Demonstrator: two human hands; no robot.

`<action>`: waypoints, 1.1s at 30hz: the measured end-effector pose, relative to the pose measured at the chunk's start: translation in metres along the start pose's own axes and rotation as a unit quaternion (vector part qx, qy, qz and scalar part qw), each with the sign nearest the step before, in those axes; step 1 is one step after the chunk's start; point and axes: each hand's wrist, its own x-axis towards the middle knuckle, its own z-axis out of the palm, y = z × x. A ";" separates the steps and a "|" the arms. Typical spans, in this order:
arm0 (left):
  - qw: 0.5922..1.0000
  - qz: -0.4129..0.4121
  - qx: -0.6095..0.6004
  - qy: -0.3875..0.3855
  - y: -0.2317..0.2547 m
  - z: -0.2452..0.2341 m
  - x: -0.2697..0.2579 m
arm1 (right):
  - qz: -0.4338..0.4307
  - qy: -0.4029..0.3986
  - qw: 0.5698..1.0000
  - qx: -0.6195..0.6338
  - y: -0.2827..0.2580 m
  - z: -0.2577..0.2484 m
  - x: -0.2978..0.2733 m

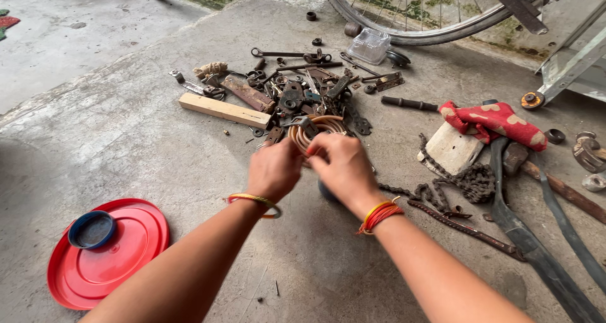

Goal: The person picks up and sorts various small metal parts, including nuts and bolts, and places some of them into a white plastic container.

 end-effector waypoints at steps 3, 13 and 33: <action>1.000 -0.002 -0.003 0.010 0.032 0.007 0.008 | -0.001 0.054 0.998 -0.023 0.008 -0.022 0.000; 0.997 0.075 -0.016 0.032 0.037 0.021 0.008 | -0.024 0.051 0.997 -0.059 0.025 -0.009 -0.011; 0.965 -0.086 0.020 -0.245 -0.103 -0.056 -0.081 | -0.125 -0.407 0.905 0.014 -0.026 0.068 -0.076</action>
